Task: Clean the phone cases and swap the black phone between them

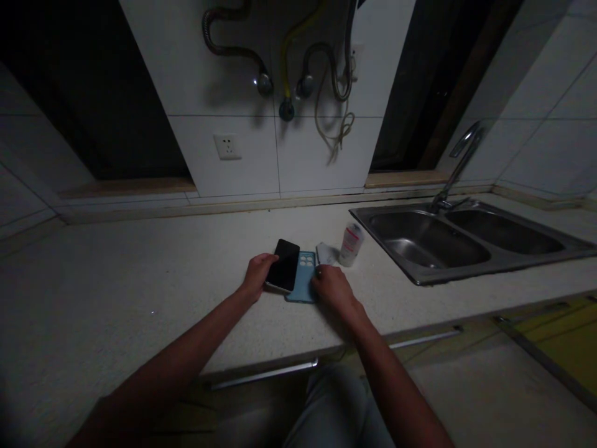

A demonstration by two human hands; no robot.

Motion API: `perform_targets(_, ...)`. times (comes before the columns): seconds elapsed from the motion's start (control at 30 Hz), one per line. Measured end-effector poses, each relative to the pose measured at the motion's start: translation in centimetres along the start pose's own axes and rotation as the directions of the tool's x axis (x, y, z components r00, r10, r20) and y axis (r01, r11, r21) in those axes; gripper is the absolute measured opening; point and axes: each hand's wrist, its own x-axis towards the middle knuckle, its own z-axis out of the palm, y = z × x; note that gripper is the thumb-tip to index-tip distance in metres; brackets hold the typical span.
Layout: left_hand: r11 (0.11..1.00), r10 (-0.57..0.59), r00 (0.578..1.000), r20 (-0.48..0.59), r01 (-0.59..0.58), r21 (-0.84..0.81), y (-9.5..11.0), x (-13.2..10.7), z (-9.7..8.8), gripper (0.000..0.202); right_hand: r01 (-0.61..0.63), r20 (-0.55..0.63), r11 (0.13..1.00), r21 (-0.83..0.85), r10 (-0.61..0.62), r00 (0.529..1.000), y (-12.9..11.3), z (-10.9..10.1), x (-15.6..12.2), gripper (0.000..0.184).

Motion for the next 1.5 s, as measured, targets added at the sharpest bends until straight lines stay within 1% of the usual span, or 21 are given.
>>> perform_targets(0.07, 1.0, 0.005, 1.0, 0.005, -0.005, 0.02, 0.1, -0.1, 0.0, 0.021, -0.029, 0.056, 0.991, 0.129, 0.022, 0.998, -0.2, 0.2, 0.6, 0.008)
perform_targets(0.1, 0.999, 0.009, 1.0, 0.005, -0.01, 0.031, 0.2, -0.2, 0.1, 0.021, -0.071, 0.1, 0.971, 0.228, 0.049, 0.994, -0.3, 0.3, 0.9, 0.013)
perform_targets(0.13, 0.999, 0.014, 1.0, 0.004, -0.014, 0.043, 0.3, -0.2, 0.1, 0.021, -0.131, 0.153, 0.93, 0.343, 0.082, 0.985, -0.4, 0.6, 1.2, 0.02)
perform_targets(0.2, 0.998, 0.021, 1.0, -0.003, -0.021, 0.065, 0.4, -0.3, 0.1, 0.021, -0.249, 0.26, 0.8, 0.546, 0.121, 0.958, -0.4, 1.2, 1.6, 0.034)
perform_targets(0.27, 0.996, 0.039, 0.999, -0.029, -0.037, 0.075, 0.6, -0.3, 0.0, 0.018, -0.306, 0.304, 0.66, 0.687, 0.121, 0.945, -0.3, 1.8, 1.8, 0.042)
perform_targets(0.33, 0.997, 0.054, 0.996, -0.073, -0.049, 0.063, 0.8, -0.2, -0.1, 0.015, -0.303, 0.291, 0.558, 0.773, 0.112, 0.95, -0.2, 2.3, 1.8, 0.043)
perform_targets(0.4, 0.999, 0.042, 0.994, -0.106, -0.038, 0.038, 0.9, -0.1, -0.1, 0.018, -0.299, 0.28, 0.488, 0.82, 0.113, 0.953, 0.1, 2.6, 1.8, 0.043)
perform_targets(0.5, 1.0, 0.012, 0.994, -0.109, -0.009, 0.029, 1.1, 0.1, -0.2, 0.021, -0.3, 0.271, 0.409, 0.862, 0.128, 0.954, 0.5, 2.7, 1.8, 0.046)
perform_targets(0.57, 0.999, 0.012, 0.994, -0.11, -0.008, 0.036, 1.2, 0.1, -0.3, 0.021, -0.292, 0.268, 0.368, 0.883, 0.116, 0.956, 0.7, 2.7, 1.8, 0.048)
perform_targets(0.67, 0.999, 0.032, 0.995, -0.095, -0.027, 0.045, 1.4, -0.1, -0.2, 0.021, -0.29, 0.29, 0.333, 0.897, 0.051, 0.956, 0.8, 2.5, 1.8, 0.046)
perform_targets(0.8, 0.998, 0.046, 0.998, -0.041, -0.045, 0.033, 1.7, -0.5, -0.1, 0.019, -0.309, 0.33, 0.288, 0.907, -0.027, 0.944, 0.3, 2.1, 1.5, 0.044)
perform_targets(0.87, 0.995, 0.073, 0.997, -0.03, -0.071, 0.065, 1.9, -0.8, 0.0, 0.016, -0.309, 0.336, 0.273, 0.911, -0.055, 0.94, 0.0, 1.8, 1.3, 0.042)
perform_targets(1.0, 0.969, 0.208, 0.973, -0.1, -0.191, 0.157, 2.2, -1.3, 0.4, 0.008, -0.309, 0.341, 0.256, 0.916, -0.093, 0.935, -0.5, 1.8, 1.3, 0.035)
perform_targets(1.07, 0.962, 0.24, 0.963, -0.124, -0.218, 0.166, 2.3, -1.4, 0.5, 0.008, -0.324, 0.351, 0.231, 0.918, -0.087, 0.933, -0.7, 2.0, 1.5, 0.034)
perform_targets(1.17, 0.968, 0.22, 0.967, -0.126, -0.2, 0.153, 2.2, -1.5, 0.5, 0.008, -0.351, 0.369, 0.191, 0.917, -0.07, 0.927, -0.7, 2.4, 1.8, 0.035)
perform_targets(1.23, 0.967, 0.221, 0.968, -0.116, -0.201, 0.157, 2.1, -1.5, 0.4, 0.007, -0.362, 0.38, 0.181, 0.914, -0.077, 0.922, -0.7, 2.6, 2.0, 0.033)
perform_targets(1.4, 0.943, 0.296, 0.949, -0.108, -0.272, 0.193, 1.9, -1.4, 0.3, 0.007, -0.345, 0.371, 0.176, 0.922, -0.152, 0.916, -1.0, 2.7, 2.1, 0.032)
perform_targets(1.5, 0.951, 0.283, 0.955, -0.083, -0.269, 0.153, 2.0, -1.4, 0.3, 0.008, -0.336, 0.369, 0.182, 0.924, -0.202, 0.907, -1.2, 2.6, 2.4, 0.036)
